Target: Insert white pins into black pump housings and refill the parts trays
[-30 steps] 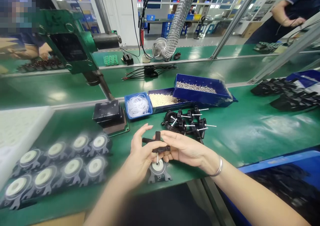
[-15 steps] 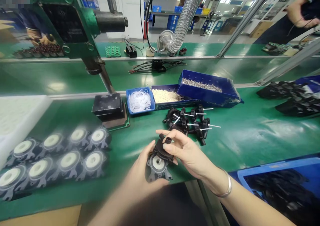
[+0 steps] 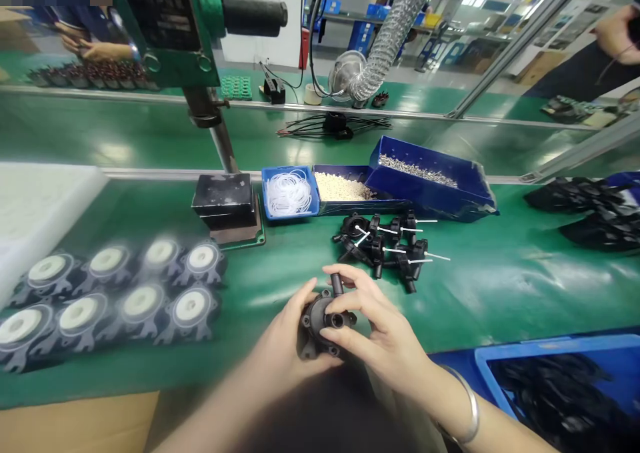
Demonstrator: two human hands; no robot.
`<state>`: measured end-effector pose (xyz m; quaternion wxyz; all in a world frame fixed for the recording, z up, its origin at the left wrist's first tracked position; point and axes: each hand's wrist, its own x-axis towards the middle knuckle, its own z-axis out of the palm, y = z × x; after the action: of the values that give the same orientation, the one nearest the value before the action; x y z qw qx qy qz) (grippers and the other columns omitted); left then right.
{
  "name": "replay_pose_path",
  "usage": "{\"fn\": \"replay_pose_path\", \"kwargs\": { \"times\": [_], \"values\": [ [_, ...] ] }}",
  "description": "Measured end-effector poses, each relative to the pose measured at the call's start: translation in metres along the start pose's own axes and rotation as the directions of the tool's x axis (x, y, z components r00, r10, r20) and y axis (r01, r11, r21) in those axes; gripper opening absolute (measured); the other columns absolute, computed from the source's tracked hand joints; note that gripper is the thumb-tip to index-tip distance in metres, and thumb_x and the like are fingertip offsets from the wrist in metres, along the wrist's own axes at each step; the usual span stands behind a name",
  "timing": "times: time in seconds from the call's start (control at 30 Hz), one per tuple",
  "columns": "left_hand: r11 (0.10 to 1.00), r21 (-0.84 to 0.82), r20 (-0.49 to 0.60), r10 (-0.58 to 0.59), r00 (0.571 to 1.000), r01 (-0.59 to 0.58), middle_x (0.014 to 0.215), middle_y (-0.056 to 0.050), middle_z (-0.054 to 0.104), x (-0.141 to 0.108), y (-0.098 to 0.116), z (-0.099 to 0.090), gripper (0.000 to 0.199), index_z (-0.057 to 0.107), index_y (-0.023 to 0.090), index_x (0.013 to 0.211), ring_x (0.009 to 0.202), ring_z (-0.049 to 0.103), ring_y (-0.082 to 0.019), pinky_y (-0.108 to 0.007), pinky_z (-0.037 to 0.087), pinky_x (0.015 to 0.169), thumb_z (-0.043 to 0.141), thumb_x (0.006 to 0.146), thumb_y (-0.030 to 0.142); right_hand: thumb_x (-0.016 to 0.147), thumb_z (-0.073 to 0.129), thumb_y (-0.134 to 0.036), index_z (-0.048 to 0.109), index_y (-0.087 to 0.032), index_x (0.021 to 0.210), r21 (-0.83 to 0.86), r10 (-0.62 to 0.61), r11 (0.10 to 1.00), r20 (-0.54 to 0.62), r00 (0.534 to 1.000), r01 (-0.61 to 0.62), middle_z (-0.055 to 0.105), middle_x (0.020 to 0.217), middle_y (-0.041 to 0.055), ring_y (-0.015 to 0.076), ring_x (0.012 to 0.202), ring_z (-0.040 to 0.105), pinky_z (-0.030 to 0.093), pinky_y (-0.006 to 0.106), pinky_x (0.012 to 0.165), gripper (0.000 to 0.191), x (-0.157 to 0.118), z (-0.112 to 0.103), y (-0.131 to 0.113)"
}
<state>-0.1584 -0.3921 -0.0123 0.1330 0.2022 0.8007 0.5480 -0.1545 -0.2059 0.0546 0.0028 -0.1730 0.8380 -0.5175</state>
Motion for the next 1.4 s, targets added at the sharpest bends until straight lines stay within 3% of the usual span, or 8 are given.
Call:
{"fn": "replay_pose_path", "kwargs": {
  "times": [0.27, 0.63, 0.8, 0.93, 1.03, 1.13, 1.3, 1.4],
  "values": [
    [0.951, 0.073, -0.03, 0.302, 0.953, -0.3, 0.133, -0.011, 0.055, 0.002, -0.003, -0.001, 0.058, 0.047, 0.027, 0.124, 0.128, 0.053, -0.026, -0.04, 0.049, 0.103, 0.078, 0.075, 0.032, 0.087, 0.068, -0.033, 0.048, -0.024, 0.093, 0.051, 0.122, 0.991, -0.038, 0.992, -0.12, 0.042, 0.133, 0.0103, 0.0264, 0.126, 0.046, 0.04, 0.043, 0.104, 0.023, -0.008, 0.018, 0.022],
    [0.958, 0.048, 0.011, 0.281, 0.96, -0.281, 0.131, -0.013, 0.059, 0.007, -0.003, -0.003, 0.056, 0.049, 0.024, 0.118, 0.123, 0.056, -0.027, -0.043, 0.048, 0.101, 0.079, 0.072, 0.029, 0.088, 0.065, -0.036, 0.043, -0.022, 0.085, -0.025, 0.081, 0.996, 0.003, 0.997, -0.081, 0.045, 0.127, 0.0113, 0.0256, 0.123, 0.048, 0.041, 0.042, 0.103, 0.026, -0.006, 0.015, 0.018],
    [0.975, 0.056, -0.087, 0.221, 0.971, -0.217, 0.11, -0.009, 0.069, -0.004, 0.031, -0.011, 0.051, 0.057, 0.022, 0.107, 0.1, 0.067, -0.026, -0.039, 0.056, 0.085, 0.083, 0.063, 0.025, 0.089, 0.061, -0.041, 0.052, -0.022, 0.091, -0.123, 0.054, 0.992, 0.108, 0.993, -0.041, 0.043, 0.139, 0.0116, 0.0275, 0.131, 0.043, 0.037, 0.045, 0.107, 0.022, 0.006, -0.01, -0.002],
    [0.939, 0.13, -0.209, 0.341, 0.917, -0.32, 0.113, -0.008, 0.068, -0.006, 0.072, -0.065, 0.047, 0.059, 0.024, 0.107, 0.104, 0.066, -0.025, -0.034, 0.056, 0.087, 0.081, 0.066, 0.029, 0.094, 0.054, -0.042, 0.057, -0.024, 0.101, -0.232, -0.147, 0.964, -0.04, 0.988, 0.134, 0.046, 0.138, 0.0121, 0.0296, 0.13, 0.045, 0.036, 0.05, 0.108, 0.02, 0.054, -0.045, -0.039],
    [0.952, 0.207, -0.362, 0.289, 0.887, -0.225, 0.112, -0.006, 0.067, 0.011, 0.09, -0.126, 0.048, 0.056, 0.024, 0.11, 0.104, 0.065, -0.024, -0.035, 0.054, 0.089, 0.078, 0.069, 0.03, 0.092, 0.056, -0.044, 0.059, -0.024, 0.106, -0.277, -0.371, 0.909, -0.199, 0.907, 0.311, 0.051, 0.132, 0.0124, 0.0297, 0.127, 0.047, 0.037, 0.049, 0.109, 0.025, 0.112, -0.067, -0.074],
    [0.956, 0.251, -0.377, 0.243, 0.894, -0.154, 0.102, -0.002, 0.068, 0.043, 0.089, -0.175, 0.048, 0.051, 0.022, 0.107, 0.093, 0.065, -0.021, -0.032, 0.052, 0.083, 0.078, 0.067, 0.031, 0.091, 0.057, -0.048, 0.053, -0.022, 0.122, -0.189, -0.47, 0.882, -0.293, 0.833, 0.431, 0.05, 0.135, 0.0146, 0.0289, 0.126, 0.051, 0.04, 0.048, 0.109, 0.041, 0.181, -0.081, -0.112],
    [0.97, 0.218, -0.371, 0.188, 0.909, -0.111, 0.097, 0.001, 0.067, 0.085, 0.06, -0.197, 0.048, 0.047, 0.022, 0.103, 0.087, 0.062, -0.018, -0.029, 0.048, 0.081, 0.078, 0.067, 0.033, 0.089, 0.06, -0.049, 0.025, -0.016, 0.148, -0.019, -0.591, 0.795, -0.251, 0.767, 0.606, 0.032, 0.152, 0.0184, 0.0286, 0.138, 0.038, 0.033, 0.047, 0.114, 0.076, 0.274, -0.096, -0.189],
    [0.974, 0.199, -0.384, 0.177, 0.906, -0.106, 0.097, 0.0, 0.067, 0.097, 0.049, -0.195, 0.049, 0.044, 0.023, 0.104, 0.089, 0.062, -0.019, -0.03, 0.048, 0.082, 0.077, 0.069, 0.034, 0.09, 0.06, -0.049, 0.025, -0.019, 0.148, 0.037, -0.622, 0.758, -0.257, 0.74, 0.651, 0.046, 0.141, 0.0132, 0.0268, 0.13, 0.045, 0.039, 0.047, 0.108, 0.074, 0.293, -0.103, -0.227]
  ]
}}
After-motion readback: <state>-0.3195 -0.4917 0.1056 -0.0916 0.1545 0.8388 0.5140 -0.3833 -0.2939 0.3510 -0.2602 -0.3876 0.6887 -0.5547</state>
